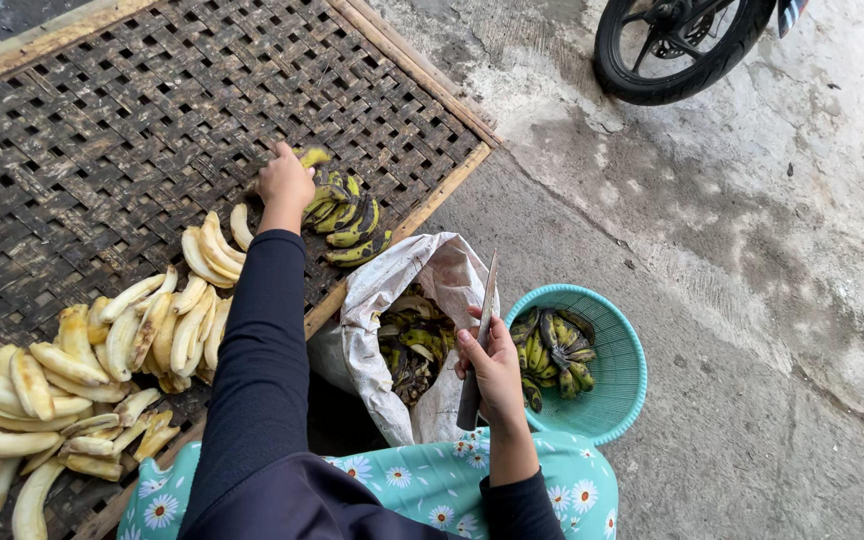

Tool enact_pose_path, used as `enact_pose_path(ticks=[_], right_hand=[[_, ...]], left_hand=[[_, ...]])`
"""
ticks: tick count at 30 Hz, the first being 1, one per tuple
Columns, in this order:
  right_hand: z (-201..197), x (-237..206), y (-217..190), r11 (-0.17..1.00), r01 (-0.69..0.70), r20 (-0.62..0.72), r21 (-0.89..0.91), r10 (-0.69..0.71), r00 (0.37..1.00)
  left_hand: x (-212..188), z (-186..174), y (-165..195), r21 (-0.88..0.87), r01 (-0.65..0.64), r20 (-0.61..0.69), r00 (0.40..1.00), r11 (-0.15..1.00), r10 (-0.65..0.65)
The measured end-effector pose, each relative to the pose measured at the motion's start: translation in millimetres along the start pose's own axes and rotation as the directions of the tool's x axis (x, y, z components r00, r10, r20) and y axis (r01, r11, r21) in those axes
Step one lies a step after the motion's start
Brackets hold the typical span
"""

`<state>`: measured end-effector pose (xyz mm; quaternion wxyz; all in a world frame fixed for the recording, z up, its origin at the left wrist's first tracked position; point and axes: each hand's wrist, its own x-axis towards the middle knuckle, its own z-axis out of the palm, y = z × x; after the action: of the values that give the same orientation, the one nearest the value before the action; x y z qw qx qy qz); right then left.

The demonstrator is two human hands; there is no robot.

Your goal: The person sits on a mat and peels bananas one at a time with a knife, cutting the peel and pulling it off by hand. Peeled bananas are placed on a woven bamboo mat, peels are dropped into a paper-lined bag, and unpeeled bananas are taken from a blue basket.

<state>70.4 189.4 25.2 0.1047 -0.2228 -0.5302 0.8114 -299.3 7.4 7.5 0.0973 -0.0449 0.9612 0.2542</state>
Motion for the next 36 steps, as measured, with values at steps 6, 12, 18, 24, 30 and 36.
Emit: enact_pose_path(ticks=[6, 12, 18, 24, 30, 36], right_hand=[[-2.2, 4.4, 3.5, 0.995, 0.074, -0.068, 0.067, -0.070, 0.995], [-10.4, 14.1, 22.8, 0.975, -0.194, -0.102, 0.109, 0.205, 0.973], [0.3, 2.6, 11.1, 0.996, 0.042, 0.079, 0.080, -0.048, 0.996], [18.4, -35.9, -25.5, 0.903, 0.404, 0.279, -0.145, -0.354, 0.893], [48.5, -63.4, -24.2, 0.664, 0.551, 0.376, -0.506, -0.405, 0.834], [62.7, -71.0, -30.5, 0.560, 0.441, 0.295, -0.702, -0.336, 0.895]], left_hand=[[-18.3, 8.9, 1.4, -0.197, -0.316, -0.521, 0.836, 0.928, 0.174], [-107.0, 1.6, 22.0, -0.929, 0.253, 0.107, 0.881, -0.269, 0.461], [-223.5, 0.4, 10.3, -0.875, 0.442, 0.293, 0.810, -0.200, 0.508], [-292.0, 4.9, -17.4, -0.847, -0.377, -0.129, 0.830, 0.376, 0.543], [-326.5, 6.1, -31.8, -0.464, -0.706, -0.415, 0.707, 0.535, 0.573], [-315.2, 24.3, -35.2, -0.349, -0.760, -0.475, 0.648, 0.548, 0.595]])
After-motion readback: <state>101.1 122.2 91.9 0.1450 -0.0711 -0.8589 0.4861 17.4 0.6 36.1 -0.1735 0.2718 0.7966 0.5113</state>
